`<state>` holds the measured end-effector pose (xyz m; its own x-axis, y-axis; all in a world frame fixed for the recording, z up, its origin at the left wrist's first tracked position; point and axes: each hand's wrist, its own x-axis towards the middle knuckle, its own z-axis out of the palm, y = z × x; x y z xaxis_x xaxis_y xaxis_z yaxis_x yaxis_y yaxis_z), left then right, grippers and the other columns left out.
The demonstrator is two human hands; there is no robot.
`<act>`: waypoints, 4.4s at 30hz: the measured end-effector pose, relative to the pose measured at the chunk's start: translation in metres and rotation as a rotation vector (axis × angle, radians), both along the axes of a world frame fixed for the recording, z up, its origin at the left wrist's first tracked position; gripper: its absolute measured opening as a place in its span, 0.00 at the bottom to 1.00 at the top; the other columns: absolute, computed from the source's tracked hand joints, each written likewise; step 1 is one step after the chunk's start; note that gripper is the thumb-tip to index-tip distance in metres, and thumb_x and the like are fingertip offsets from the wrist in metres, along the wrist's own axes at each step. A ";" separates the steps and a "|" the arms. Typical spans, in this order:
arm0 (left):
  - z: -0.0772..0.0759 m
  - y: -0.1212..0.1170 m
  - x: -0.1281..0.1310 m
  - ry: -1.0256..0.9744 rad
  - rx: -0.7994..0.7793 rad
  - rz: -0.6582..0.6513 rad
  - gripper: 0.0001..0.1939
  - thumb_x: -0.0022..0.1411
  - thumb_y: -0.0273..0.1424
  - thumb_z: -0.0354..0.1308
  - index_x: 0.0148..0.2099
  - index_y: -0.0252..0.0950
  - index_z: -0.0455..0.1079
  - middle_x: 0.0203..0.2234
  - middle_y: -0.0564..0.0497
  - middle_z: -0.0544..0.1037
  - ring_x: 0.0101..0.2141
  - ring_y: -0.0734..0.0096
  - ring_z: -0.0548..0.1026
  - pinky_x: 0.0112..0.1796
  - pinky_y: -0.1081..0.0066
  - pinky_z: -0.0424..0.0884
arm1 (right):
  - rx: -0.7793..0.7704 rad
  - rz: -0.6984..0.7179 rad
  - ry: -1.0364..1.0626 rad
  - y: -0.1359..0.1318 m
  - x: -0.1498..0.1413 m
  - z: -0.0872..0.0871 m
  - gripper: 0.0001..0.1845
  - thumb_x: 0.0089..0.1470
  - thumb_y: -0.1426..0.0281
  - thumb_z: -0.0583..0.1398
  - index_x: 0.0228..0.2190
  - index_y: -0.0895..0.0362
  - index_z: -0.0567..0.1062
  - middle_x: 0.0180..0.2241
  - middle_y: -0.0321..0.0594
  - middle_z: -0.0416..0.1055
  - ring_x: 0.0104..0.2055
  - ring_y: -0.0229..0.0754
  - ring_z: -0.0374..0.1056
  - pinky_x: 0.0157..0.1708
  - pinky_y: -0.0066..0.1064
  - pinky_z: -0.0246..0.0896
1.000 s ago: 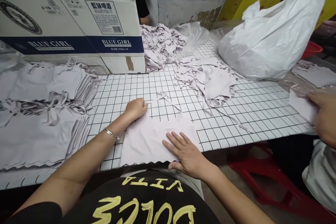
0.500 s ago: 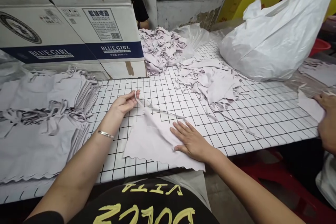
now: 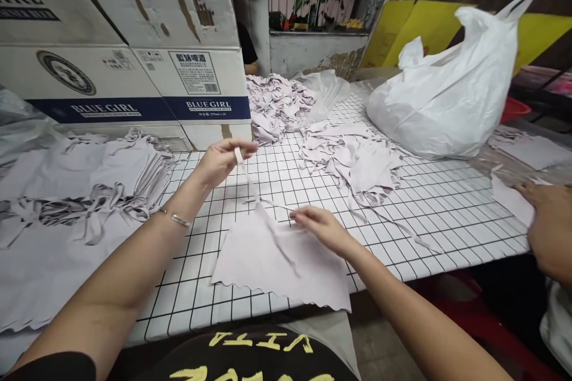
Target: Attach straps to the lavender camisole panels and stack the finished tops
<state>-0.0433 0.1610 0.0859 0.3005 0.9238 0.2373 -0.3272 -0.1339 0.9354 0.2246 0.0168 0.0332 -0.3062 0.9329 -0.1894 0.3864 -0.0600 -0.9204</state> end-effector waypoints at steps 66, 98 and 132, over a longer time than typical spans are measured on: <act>-0.090 -0.144 -0.010 0.935 0.030 0.143 0.07 0.57 0.36 0.61 0.31 0.40 0.76 0.30 0.51 0.79 0.35 0.63 0.71 0.49 0.53 0.53 | 0.327 -0.088 -0.059 0.000 -0.092 -0.045 0.09 0.53 0.69 0.59 0.25 0.55 0.65 0.27 0.36 0.63 0.29 0.38 0.58 0.31 0.32 0.55; -0.091 -0.144 -0.012 0.869 0.008 0.140 0.06 0.57 0.34 0.62 0.32 0.38 0.76 0.30 0.50 0.78 0.35 0.66 0.71 0.40 0.64 0.63 | 0.116 -0.210 0.131 -0.003 -0.091 -0.054 0.10 0.50 0.65 0.62 0.26 0.56 0.66 0.25 0.33 0.62 0.27 0.36 0.57 0.29 0.30 0.53; -0.086 -0.183 -0.049 1.464 0.077 0.406 0.36 0.59 0.47 0.57 0.64 0.36 0.54 0.52 0.37 0.68 0.51 0.44 0.64 0.47 0.51 0.58 | 0.599 -0.253 -0.499 -0.023 -0.036 -0.035 0.15 0.55 0.60 0.60 0.43 0.54 0.69 0.42 0.47 0.69 0.44 0.50 0.63 0.45 0.43 0.58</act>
<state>-0.0922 -0.0224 -0.0004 0.0432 0.9989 0.0154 0.9238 -0.0458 0.3801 0.1886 -0.0065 -0.0018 -0.0847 0.9486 0.3049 0.7997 0.2473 -0.5471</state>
